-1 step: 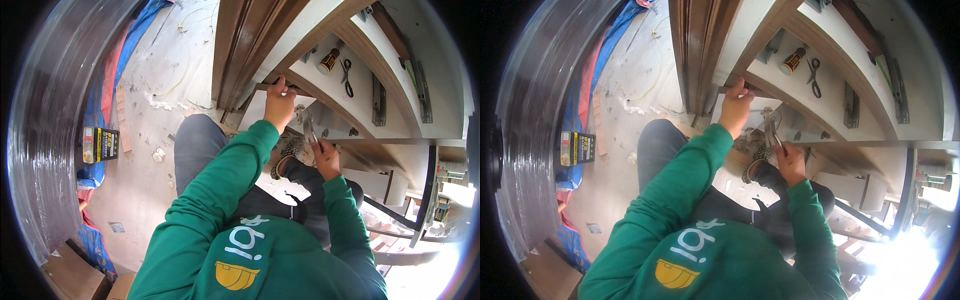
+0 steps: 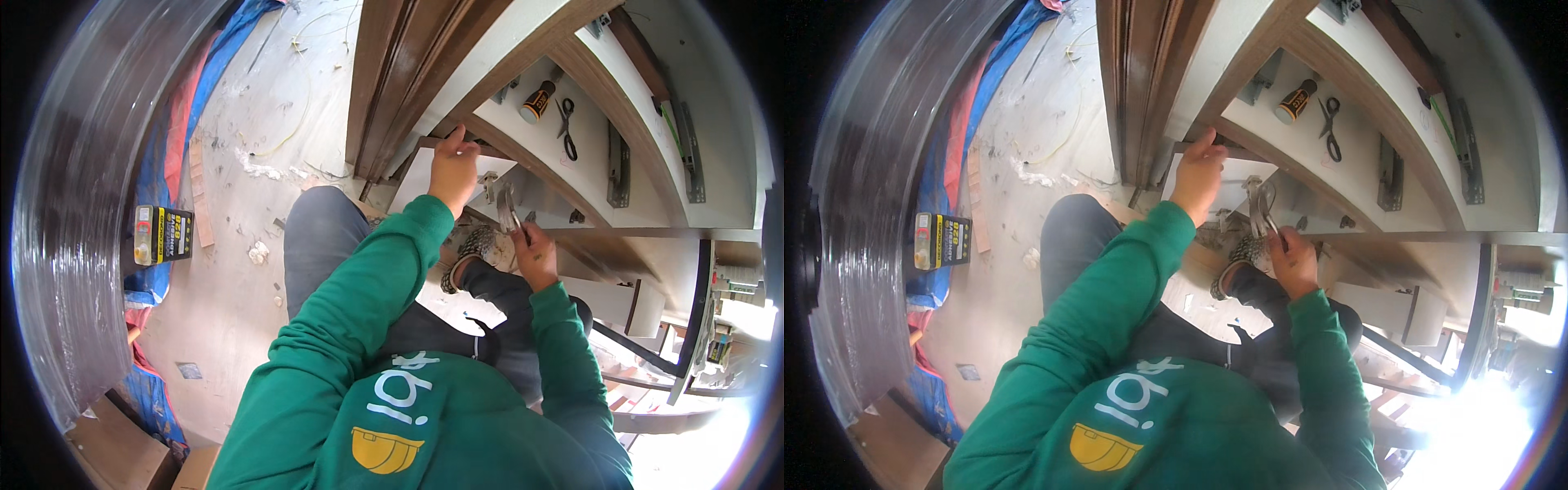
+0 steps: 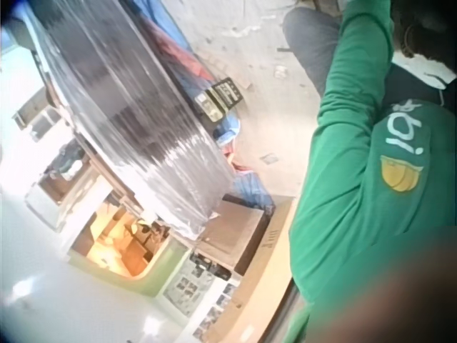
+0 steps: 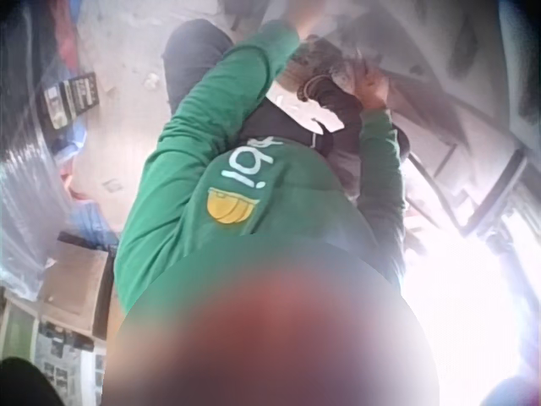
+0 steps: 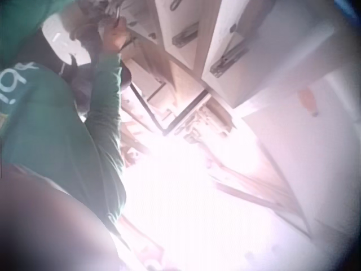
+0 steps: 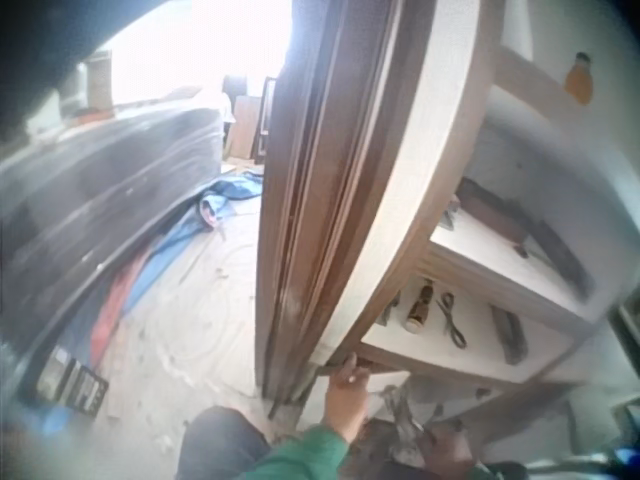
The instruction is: The person installs a curved wooden trim piece along the edge of a white cabinet. They repeatedly align and press the trim into place, then use a hammer to tap it flush. The trim remains attached to the cabinet edge by the end of the clip.
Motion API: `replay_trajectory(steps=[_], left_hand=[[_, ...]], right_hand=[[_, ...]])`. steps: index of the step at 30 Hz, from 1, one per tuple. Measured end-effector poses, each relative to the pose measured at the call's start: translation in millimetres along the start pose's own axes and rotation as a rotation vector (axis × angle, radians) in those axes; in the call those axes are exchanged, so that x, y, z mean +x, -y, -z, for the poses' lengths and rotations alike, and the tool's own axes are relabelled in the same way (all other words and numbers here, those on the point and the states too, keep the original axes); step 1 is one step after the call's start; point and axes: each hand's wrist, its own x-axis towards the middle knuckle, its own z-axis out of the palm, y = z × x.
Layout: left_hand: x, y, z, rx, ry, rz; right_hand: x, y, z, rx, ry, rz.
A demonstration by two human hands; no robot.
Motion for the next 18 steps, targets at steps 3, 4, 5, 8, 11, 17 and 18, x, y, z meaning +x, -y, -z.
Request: replay_trajectory(steps=[3,4,5,8,11,17,18], left_hand=[[0,2,12,-0.22,-0.098,0.171],[0,3,13,-0.266,-0.14,0.234],[0,3,13,-0.275,-0.202,0.212],[5,0,14,-0.394,-0.283,0.156],[14,-6,22,-0.28,-0.3,0.178],[21,-18,32,-0.264,-0.359,0.141],[22,-20,33,-0.278,-0.359,0.13]], right_hand=[[25,19,15,-0.034,0.017,0.216],[34,28,16,-0.068,0.029,0.285],[41,37,14,-0.124,0.028,0.295],[59,62,3,-0.252,0.022,0.306],[69,79,-8,-0.273,0.024,0.303],[77,91,-11,-0.261,0.019,0.528],[79,91,-10,-0.283,0.035,0.539]])
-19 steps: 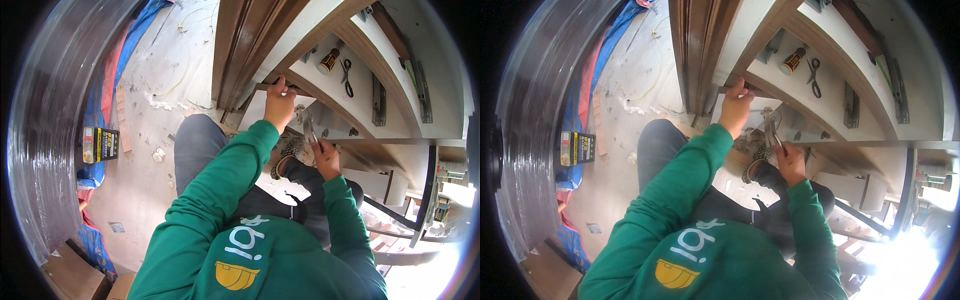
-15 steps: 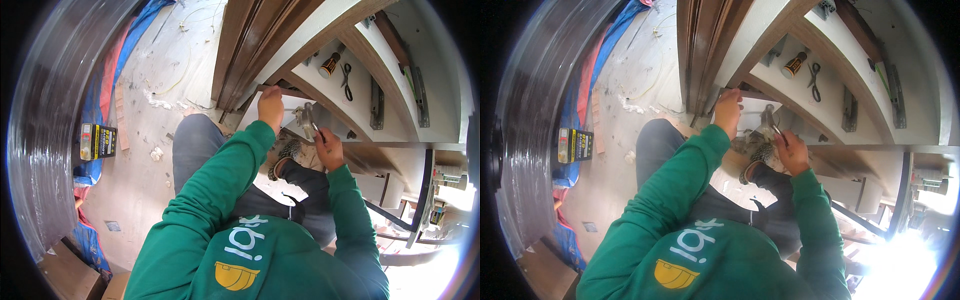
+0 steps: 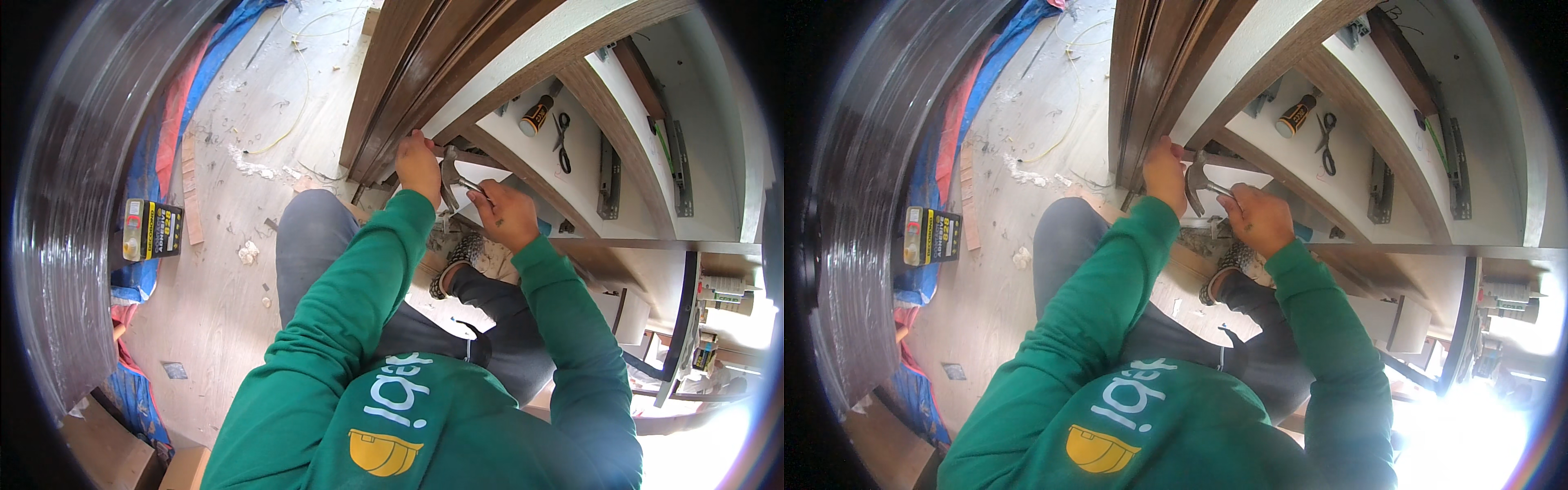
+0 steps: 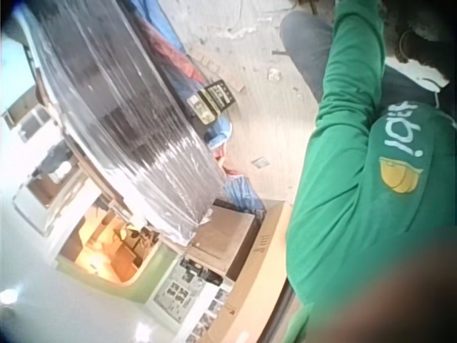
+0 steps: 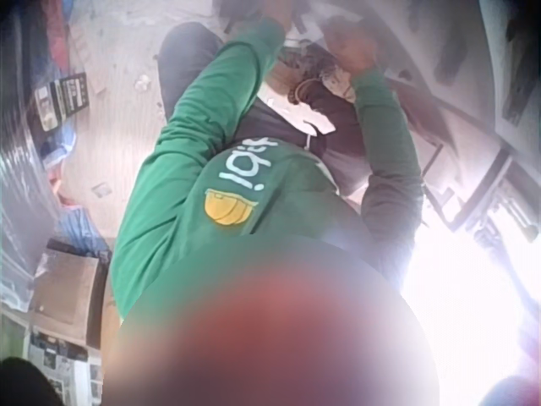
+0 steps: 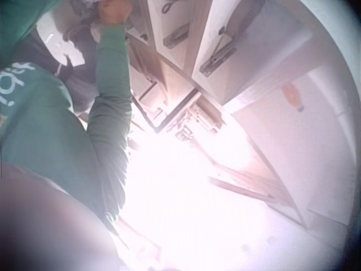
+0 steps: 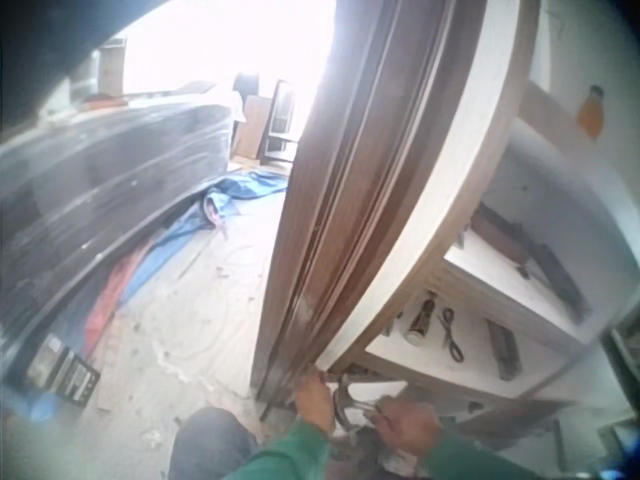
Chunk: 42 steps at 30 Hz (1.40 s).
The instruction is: The person installs a curved wooden trim piece along the edge of a white cabinet. They repeatedly align and press the trim into place, then use a hammer to tap it flush. The trim remains attached to the cabinet edge by the end of the clip.
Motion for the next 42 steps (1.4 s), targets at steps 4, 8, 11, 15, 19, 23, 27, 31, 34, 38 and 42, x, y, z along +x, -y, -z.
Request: replay_trajectory(steps=[4,8,11,15,19,23,27,31,34,38,42], left_hand=[[4,-7,2,-0.048,0.004,0.043],[5,-10,1,-0.12,-0.003,0.048],[6,-12,3,-0.151,0.011,0.055],[8,-13,2,-0.167,0.002,0.068],[10,-17,-1,-0.225,-0.011,-0.002],[7,-26,2,-0.232,0.02,0.01],[2,-33,4,-0.215,0.029,-0.003],[0,-36,1,-0.206,0.017,-0.012],[0,-36,1,-0.206,0.02,-0.013],[0,-38,1,-0.209,0.009,-0.029],[-1,-39,0,-0.196,0.017,-0.025]], right_hand=[[6,-1,-5,-0.022,0.055,-0.228],[1,6,-13,0.024,-0.004,-0.122],[2,4,-10,0.059,-0.02,-0.092],[6,6,-13,0.057,0.012,-0.261],[0,10,-16,0.065,-0.001,-0.065],[3,8,-17,0.054,0.011,-0.253],[2,12,-19,0.057,-0.031,-0.214],[5,10,-18,0.037,-0.068,-0.274],[5,12,-18,0.045,-0.008,-0.294],[-1,18,-15,0.036,-0.017,-0.155],[3,13,-14,0.03,0.022,-0.244]])
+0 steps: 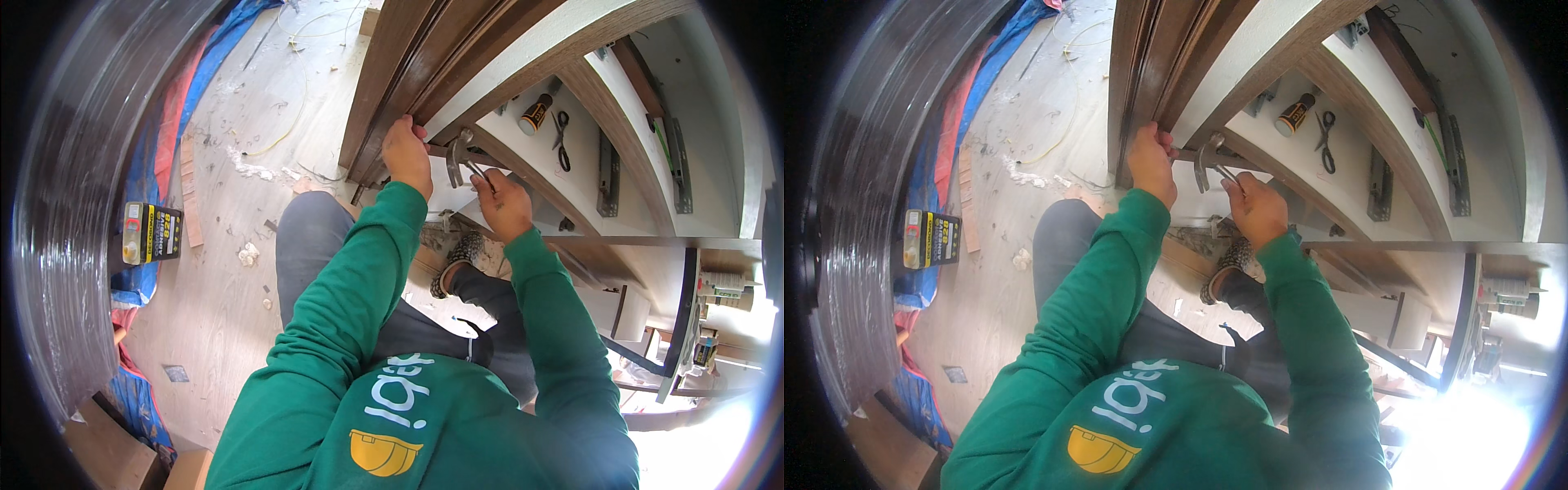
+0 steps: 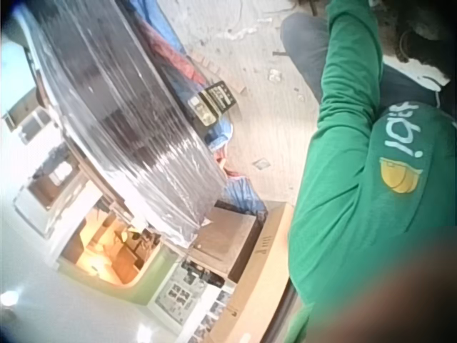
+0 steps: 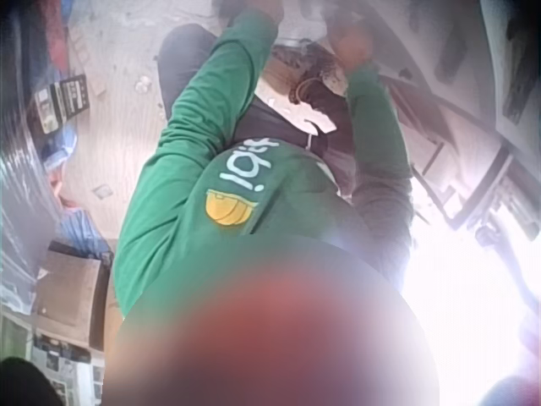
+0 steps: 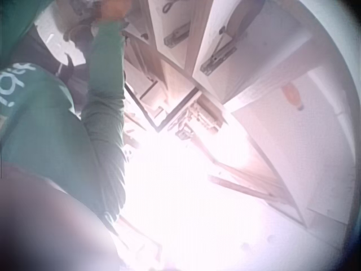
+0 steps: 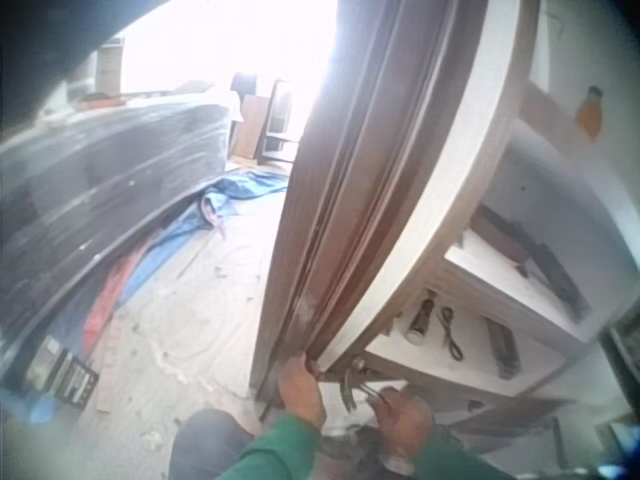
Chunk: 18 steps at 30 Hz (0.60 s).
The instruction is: The person installs a curved wooden trim piece along the edge of a white cabinet. They repeatedly align and press the trim into place, then use a hammer to tap it flush. The trim remains attached to the cabinet edge by the end of the clip.
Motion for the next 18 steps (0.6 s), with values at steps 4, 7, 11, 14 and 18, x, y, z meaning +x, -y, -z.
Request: replay_trajectory(steps=[4,7,11,14,18], left_hand=[[-1,0,-1,-0.008,-0.011,-0.005],[1,0,2,0.007,0.035,0.004],[2,1,3,0.016,0.044,-0.005],[3,2,2,-0.02,0.034,0.002],[4,2,4,0.001,0.062,0.006]], right_hand=[[-2,-1,-9,0.007,-0.014,0.032],[-1,-6,-9,-0.056,-0.091,0.15],[1,-9,-7,-0.066,-0.027,0.072],[-3,-9,-5,-0.059,-0.029,0.183],[3,-12,1,-0.045,-0.037,0.117]])
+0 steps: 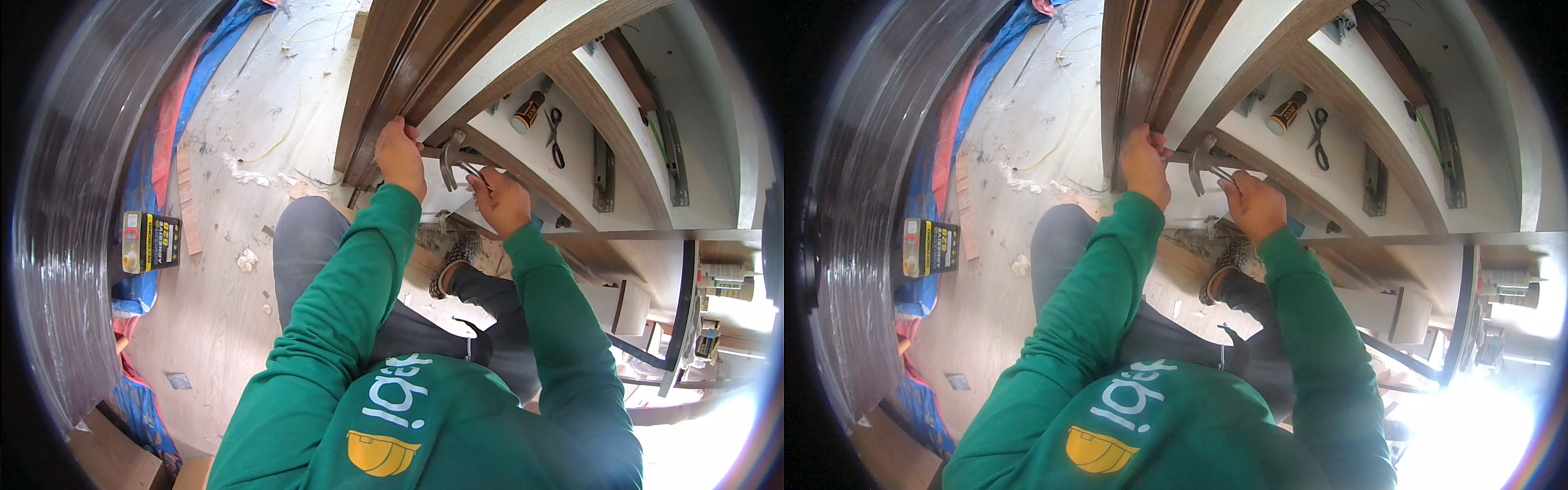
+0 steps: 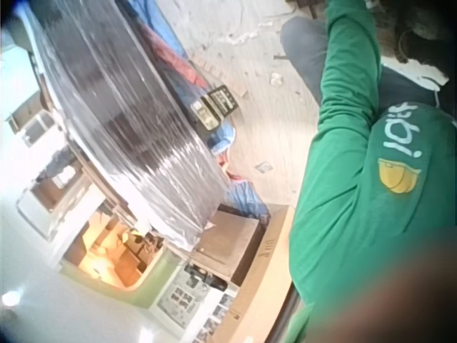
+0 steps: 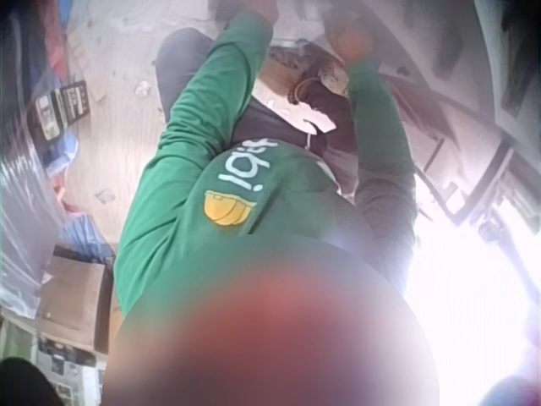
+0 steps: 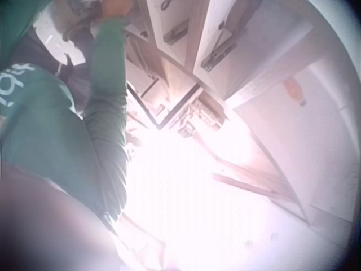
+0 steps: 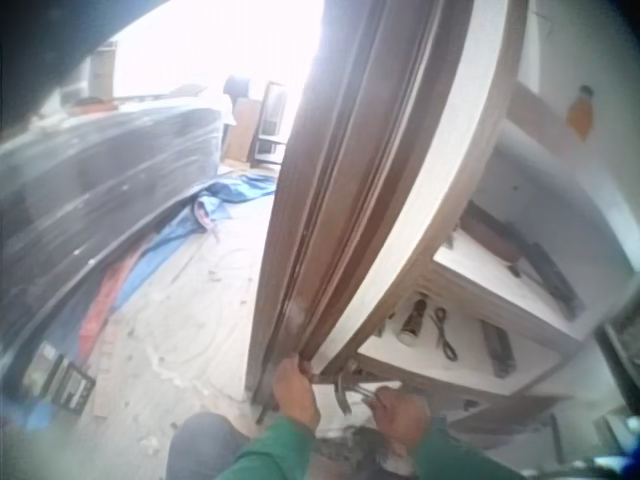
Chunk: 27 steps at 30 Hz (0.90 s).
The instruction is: The person installs a curved wooden trim piece along the edge of a white cabinet. They repeatedly align and press the trim into place, then use a hammer to tap it flush. The trim remains attached to the cabinet edge by the end of the clip.
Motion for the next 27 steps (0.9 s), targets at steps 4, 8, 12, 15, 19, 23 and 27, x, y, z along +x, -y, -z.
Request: replay_trajectory(steps=[4,8,12,15,19,23,27], left_hand=[[-1,-1,0,0.002,0.0,-0.031],[-2,-2,-4,0.031,-0.041,-0.009],[-2,-3,-5,-0.005,-0.042,-0.017],[-2,-2,-5,-0.005,-0.044,-0.007],[-3,-4,-6,-0.011,-0.048,-0.004],[-4,-5,-5,0.0,-0.035,-0.004],[-2,-3,-6,-0.029,-0.029,-0.01]], right_hand=[[0,5,2,0.026,-0.049,0.089],[3,1,13,0.067,-0.007,-0.063],[2,0,18,0.093,-0.028,0.033],[8,-6,22,0.141,-0.073,0.033],[4,-2,21,0.132,-0.013,-0.026],[2,-3,22,0.106,-0.048,0.102],[4,-6,26,0.096,-0.02,-0.001]])
